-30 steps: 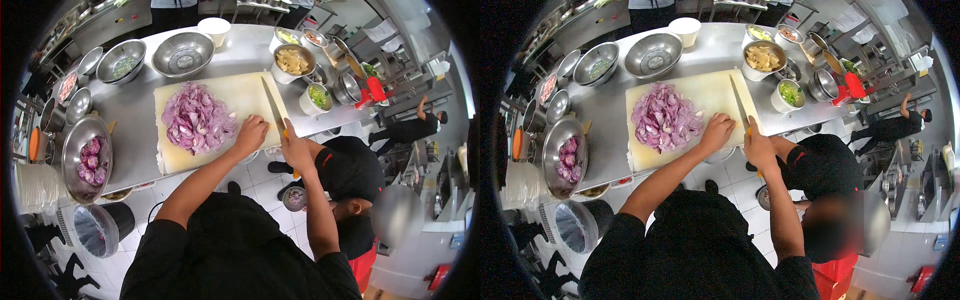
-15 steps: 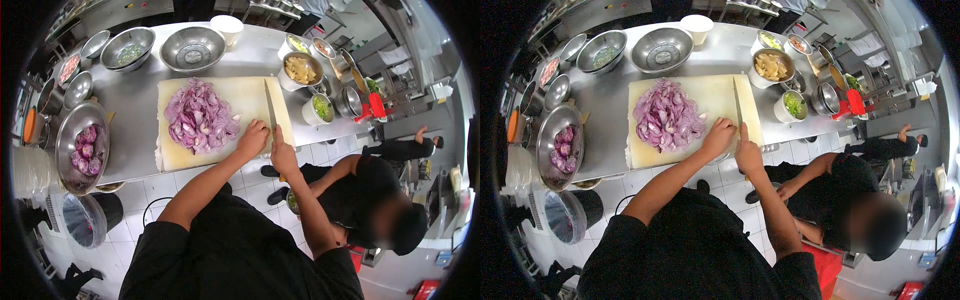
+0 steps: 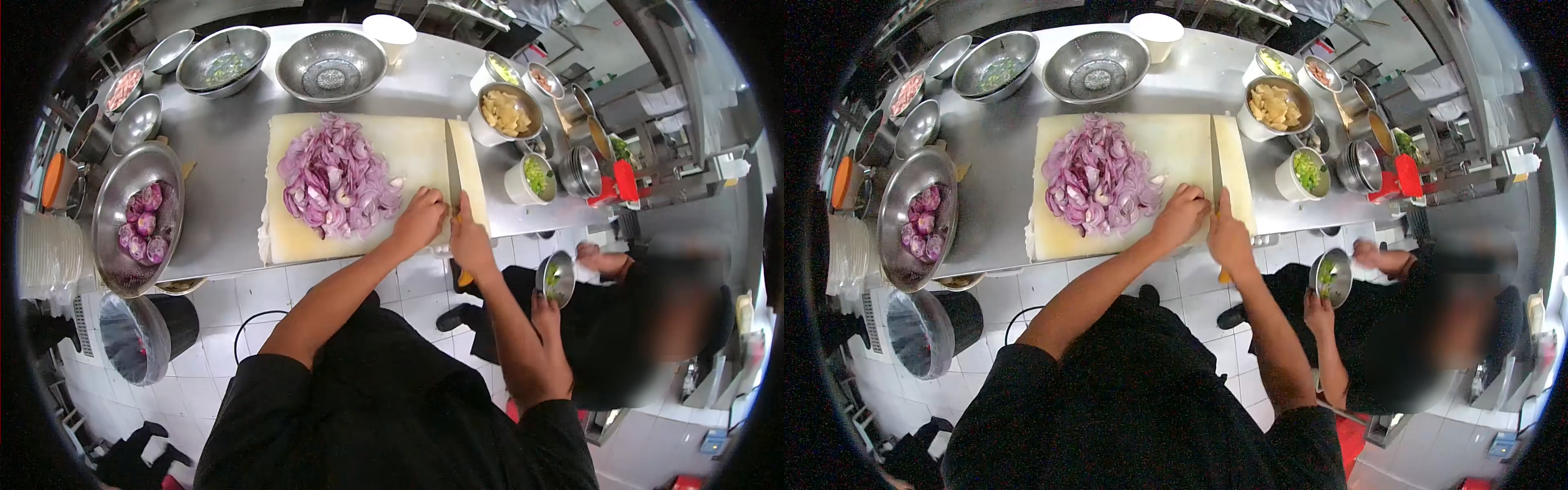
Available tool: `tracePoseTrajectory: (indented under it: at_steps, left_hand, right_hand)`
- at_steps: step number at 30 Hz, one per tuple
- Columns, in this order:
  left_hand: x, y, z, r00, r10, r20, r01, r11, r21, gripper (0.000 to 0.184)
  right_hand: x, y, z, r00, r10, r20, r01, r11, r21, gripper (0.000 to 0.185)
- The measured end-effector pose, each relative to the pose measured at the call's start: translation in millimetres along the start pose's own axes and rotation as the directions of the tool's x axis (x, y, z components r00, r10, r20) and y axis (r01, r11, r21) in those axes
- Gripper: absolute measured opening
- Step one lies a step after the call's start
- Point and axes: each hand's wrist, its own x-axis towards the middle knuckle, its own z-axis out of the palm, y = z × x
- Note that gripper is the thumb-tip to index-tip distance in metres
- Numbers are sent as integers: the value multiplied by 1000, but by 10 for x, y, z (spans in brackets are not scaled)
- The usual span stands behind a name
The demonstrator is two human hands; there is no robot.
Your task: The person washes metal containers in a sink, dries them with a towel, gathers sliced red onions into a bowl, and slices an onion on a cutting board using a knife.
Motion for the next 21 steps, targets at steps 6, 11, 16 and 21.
tracePoseTrajectory:
  at_steps: [6,11,16,21]
  left_hand:
    - [27,0,0,993,1,-120,-4,1000,-20,6]
    - [70,-4,-43,999,-21,-26,22,999,29,9]
    - [20,-10,-50,999,-42,16,41,998,55,10]
    - [-8,-11,-40,995,-44,-91,49,997,58,10]
  right_hand:
    - [-56,-66,-315,996,-23,85,19,999,49,61]
    - [-154,-82,50,999,24,33,-23,999,-45,65]
    - [72,-28,-144,996,29,86,-35,997,73,67]
    - [-2,-91,-126,996,12,91,-13,1000,12,69]
